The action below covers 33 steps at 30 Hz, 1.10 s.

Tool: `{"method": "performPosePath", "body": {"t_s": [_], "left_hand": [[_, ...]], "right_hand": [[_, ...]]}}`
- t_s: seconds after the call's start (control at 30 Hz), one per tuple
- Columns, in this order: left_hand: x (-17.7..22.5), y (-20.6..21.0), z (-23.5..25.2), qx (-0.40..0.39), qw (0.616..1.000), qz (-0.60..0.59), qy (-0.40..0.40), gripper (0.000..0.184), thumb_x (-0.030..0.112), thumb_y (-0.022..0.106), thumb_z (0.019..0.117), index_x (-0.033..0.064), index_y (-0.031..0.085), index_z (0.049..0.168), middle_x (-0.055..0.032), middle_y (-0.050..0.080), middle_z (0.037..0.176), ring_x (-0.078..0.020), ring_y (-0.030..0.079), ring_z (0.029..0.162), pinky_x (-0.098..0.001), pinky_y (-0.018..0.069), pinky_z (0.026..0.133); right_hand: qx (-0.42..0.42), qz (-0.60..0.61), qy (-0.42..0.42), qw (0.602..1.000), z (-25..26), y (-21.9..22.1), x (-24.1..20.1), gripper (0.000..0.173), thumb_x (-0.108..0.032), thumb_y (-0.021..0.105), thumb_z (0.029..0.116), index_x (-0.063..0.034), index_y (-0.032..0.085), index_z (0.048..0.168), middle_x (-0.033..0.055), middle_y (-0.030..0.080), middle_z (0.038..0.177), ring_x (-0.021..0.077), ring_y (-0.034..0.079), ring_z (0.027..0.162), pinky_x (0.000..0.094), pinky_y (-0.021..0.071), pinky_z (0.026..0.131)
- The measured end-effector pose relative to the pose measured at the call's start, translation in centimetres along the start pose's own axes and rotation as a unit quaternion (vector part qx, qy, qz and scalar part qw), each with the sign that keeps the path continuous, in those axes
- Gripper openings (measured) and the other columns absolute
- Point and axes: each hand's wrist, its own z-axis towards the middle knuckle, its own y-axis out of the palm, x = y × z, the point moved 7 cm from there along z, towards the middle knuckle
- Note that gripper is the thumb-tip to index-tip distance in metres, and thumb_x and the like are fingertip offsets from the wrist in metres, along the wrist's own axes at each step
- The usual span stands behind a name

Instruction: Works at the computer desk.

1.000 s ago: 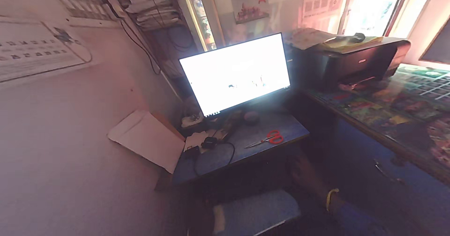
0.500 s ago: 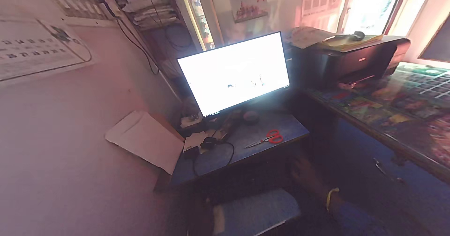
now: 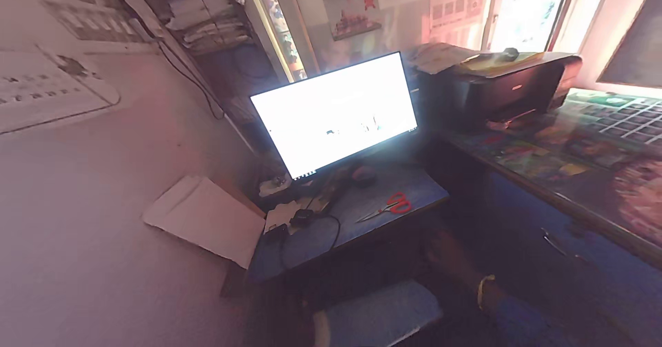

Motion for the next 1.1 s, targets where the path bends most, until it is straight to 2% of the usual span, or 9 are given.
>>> {"method": "performPosePath", "body": {"t_s": [0.07, 0.13, 0.23, 0.43, 0.53, 0.67, 1.1], "left_hand": [[-0.1, 0.0, 0.0, -0.004, 1.0, 0.003, -0.007, 0.057, 0.038, 0.044, 0.1077, -0.002, 0.049, 0.147, -0.027, 0.054, 0.145, -0.0403, 0.053, 0.135, -0.0572, 0.0425, 0.112], [-0.4, 0.3, 0.0, 0.004, 1.0, 0.02, -0.016, 0.06, 0.045, 0.039, 0.1075, 0.0003, 0.051, 0.146, -0.0232, 0.057, 0.144, -0.0366, 0.057, 0.133, -0.0539, 0.0455, 0.111], [-0.8, 0.9, -0.1, 0.019, 1.0, 0.014, -0.007, 0.063, 0.046, 0.037, 0.1076, -0.0023, 0.051, 0.146, -0.0251, 0.057, 0.143, -0.0388, 0.057, 0.132, -0.0545, 0.0452, 0.111], [-1.2, 1.0, 0.0, -0.019, 0.999, -0.007, -0.03, 0.062, 0.043, 0.041, 0.1077, -0.0028, 0.045, 0.15, -0.0283, 0.051, 0.148, -0.0428, 0.049, 0.139, -0.0584, 0.0392, 0.114], [-1.3, 1.0, 0.1, -0.007, 1.0, -0.004, -0.024, 0.062, 0.043, 0.042, 0.1071, -0.0034, 0.047, 0.147, -0.0288, 0.052, 0.146, -0.0426, 0.051, 0.137, -0.0581, 0.0409, 0.113], [-1.1, 0.9, -0.2, -0.002, 1.0, 0.015, -0.021, 0.06, 0.042, 0.041, 0.1076, -0.0036, 0.049, 0.146, -0.0292, 0.053, 0.145, -0.0429, 0.052, 0.136, -0.0574, 0.0411, 0.113], [-1.5, 1.4, -0.1, 0.004, 1.0, 0.018, -0.005, 0.062, 0.042, 0.04, 0.1078, -0.005, 0.047, 0.147, -0.0301, 0.048, 0.149, -0.0432, 0.049, 0.139, -0.0575, 0.0399, 0.114]], "right_hand": [[0.007, 0.005, -0.001, 1.0, 0.2, 0.1, 0.0, 0.049, -0.038, 0.056, 0.0998, -0.0184, 0.059, 0.144, 0.0145, 0.047, 0.155, 0.0301, 0.047, 0.143, 0.0463, 0.0425, 0.116], [0.008, 0.013, 0.002, 1.0, 0.3, -0.1, -0.1, 0.049, -0.037, 0.056, 0.0997, -0.0181, 0.059, 0.145, 0.0152, 0.047, 0.155, 0.0304, 0.046, 0.143, 0.0462, 0.0428, 0.116], [0.008, 0.018, 0.004, 1.0, 0.3, -0.3, -0.3, 0.048, -0.036, 0.056, 0.0997, -0.017, 0.059, 0.144, 0.0158, 0.047, 0.155, 0.0309, 0.047, 0.143, 0.0466, 0.0428, 0.115], [-0.001, 0.014, 0.012, 1.0, 0.3, 0.1, -0.1, 0.049, -0.038, 0.054, 0.1005, -0.0183, 0.059, 0.145, 0.0147, 0.046, 0.156, 0.0298, 0.046, 0.143, 0.0456, 0.0424, 0.116], [-0.004, 0.012, 0.011, 1.0, 0.3, 0.1, -0.2, 0.049, -0.037, 0.054, 0.1007, -0.019, 0.057, 0.146, 0.014, 0.045, 0.157, 0.0296, 0.045, 0.144, 0.0455, 0.0413, 0.117], [0.012, 0.006, 0.001, 1.0, 0.1, -0.1, -0.4, 0.048, -0.036, 0.053, 0.1012, -0.0197, 0.057, 0.146, 0.0138, 0.049, 0.153, 0.0292, 0.049, 0.141, 0.0446, 0.0443, 0.114], [0.017, 0.01, -0.003, 1.0, 0.1, -0.1, -0.4, 0.048, -0.035, 0.054, 0.1008, -0.0192, 0.057, 0.146, 0.013, 0.05, 0.153, 0.0295, 0.049, 0.14, 0.0447, 0.0447, 0.114]]}}
